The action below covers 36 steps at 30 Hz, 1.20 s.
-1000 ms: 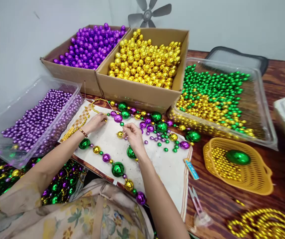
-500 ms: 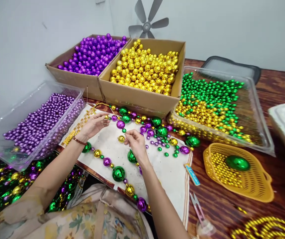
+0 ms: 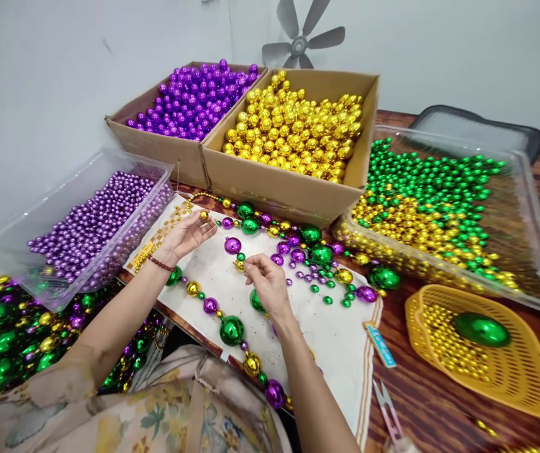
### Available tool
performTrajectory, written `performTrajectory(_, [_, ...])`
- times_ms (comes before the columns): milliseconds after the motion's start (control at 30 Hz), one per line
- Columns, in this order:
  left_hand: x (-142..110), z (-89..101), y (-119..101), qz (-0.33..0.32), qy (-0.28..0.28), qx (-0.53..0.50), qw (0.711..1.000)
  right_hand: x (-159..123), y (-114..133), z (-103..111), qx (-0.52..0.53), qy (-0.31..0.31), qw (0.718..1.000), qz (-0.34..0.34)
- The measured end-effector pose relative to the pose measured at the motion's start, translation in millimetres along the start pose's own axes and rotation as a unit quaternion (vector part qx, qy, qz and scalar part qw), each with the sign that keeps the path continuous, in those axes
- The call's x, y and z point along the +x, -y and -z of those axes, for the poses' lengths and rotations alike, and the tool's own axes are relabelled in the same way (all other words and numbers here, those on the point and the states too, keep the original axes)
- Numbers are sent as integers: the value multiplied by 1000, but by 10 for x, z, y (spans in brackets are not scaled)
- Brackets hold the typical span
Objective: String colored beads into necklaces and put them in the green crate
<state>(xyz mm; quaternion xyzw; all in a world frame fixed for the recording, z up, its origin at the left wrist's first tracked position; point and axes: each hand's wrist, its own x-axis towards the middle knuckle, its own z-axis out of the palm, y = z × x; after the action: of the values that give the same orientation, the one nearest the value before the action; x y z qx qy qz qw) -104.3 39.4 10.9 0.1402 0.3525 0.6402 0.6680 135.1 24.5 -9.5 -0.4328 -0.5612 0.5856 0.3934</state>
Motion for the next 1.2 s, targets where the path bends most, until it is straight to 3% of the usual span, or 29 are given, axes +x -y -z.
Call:
performTrajectory(367, [10,-29,-12,-2,-26,12,1000,-13,-7,-7,-19,2,1000,-1])
performTrajectory(567, [-57,-88,-9,-34,9,68,997,70,-10,-113,-10,8,1000,-11])
performTrajectory(667, [-112,-149,70,-28,29,101,994,157,-11,-214,10,-6,1000,-11])
performTrajectory(833, [-143,-202,257,-46,-8,66,997,221,-20,-326,29,-14,999,-31])
performTrajectory(1000, [-96,-179,344,-52,-20,35,998,187,-61,-321,63,8,995,-71])
performTrajectory(1200, [-80,-195,438,-31,-9,17,999,208,-82,-325,94,-12,993,-71])
